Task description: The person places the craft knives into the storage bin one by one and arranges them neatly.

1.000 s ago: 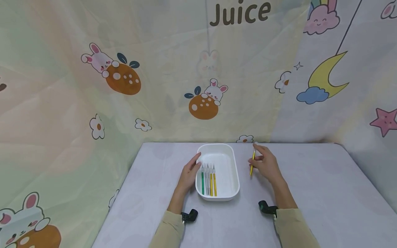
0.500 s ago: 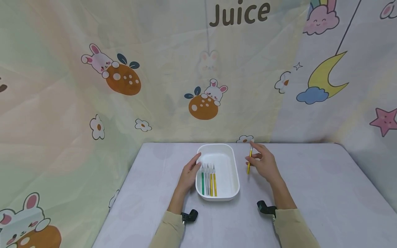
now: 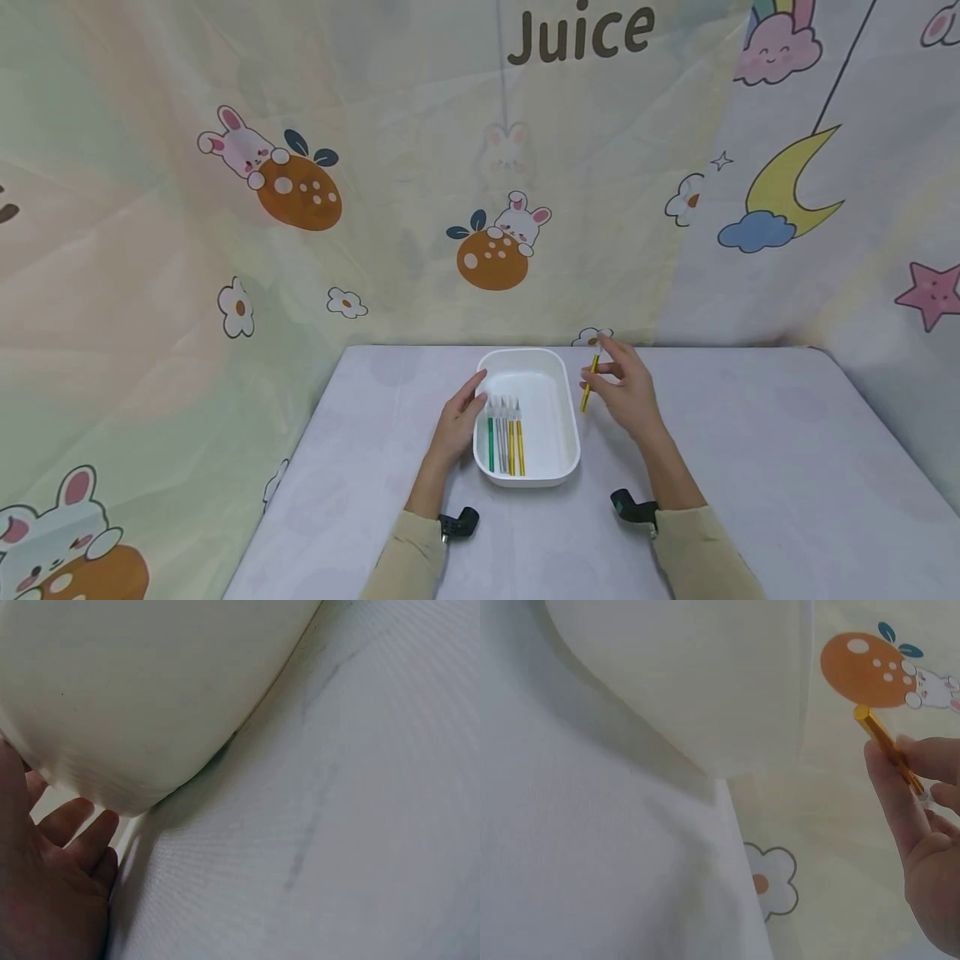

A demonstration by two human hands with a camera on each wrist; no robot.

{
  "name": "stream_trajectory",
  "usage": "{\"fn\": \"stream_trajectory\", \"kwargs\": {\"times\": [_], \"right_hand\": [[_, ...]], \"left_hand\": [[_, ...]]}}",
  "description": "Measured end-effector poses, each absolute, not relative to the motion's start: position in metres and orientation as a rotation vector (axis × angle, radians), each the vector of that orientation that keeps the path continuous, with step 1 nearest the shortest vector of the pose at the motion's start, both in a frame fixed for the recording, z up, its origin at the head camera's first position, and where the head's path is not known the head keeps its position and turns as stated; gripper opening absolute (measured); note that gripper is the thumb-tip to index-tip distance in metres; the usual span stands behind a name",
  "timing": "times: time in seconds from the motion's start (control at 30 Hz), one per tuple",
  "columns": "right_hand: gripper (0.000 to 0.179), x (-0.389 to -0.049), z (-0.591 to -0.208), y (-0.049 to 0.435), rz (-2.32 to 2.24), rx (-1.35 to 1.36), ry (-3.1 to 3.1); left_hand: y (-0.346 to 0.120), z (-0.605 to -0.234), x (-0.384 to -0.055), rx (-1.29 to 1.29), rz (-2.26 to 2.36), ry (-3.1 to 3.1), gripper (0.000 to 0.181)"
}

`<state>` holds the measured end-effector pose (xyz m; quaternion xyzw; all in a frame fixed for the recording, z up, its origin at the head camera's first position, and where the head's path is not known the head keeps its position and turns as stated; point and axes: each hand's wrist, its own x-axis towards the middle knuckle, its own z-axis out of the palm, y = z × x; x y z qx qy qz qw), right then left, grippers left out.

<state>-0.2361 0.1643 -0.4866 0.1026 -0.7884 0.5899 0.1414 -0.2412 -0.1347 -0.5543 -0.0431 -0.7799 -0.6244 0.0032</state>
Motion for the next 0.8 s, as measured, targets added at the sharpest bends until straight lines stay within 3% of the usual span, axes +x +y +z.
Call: {"fn": "stream_trajectory", "kwargs": {"times": [0.23, 0.8], "right_hand": [[0.094, -0.234, -0.485, 0.155, 1.688, 0.329, -2.329], [0.083, -0.231, -0.486, 0.131, 1.610, 0.407, -2.371]], "left_hand": [[-0.135, -0.555, -0.241, -0.153, -1.960, -2.434, 0.046], [-0.136, -0.555, -0.241, -0.159, -1.943, -2.450, 0.048]]}}
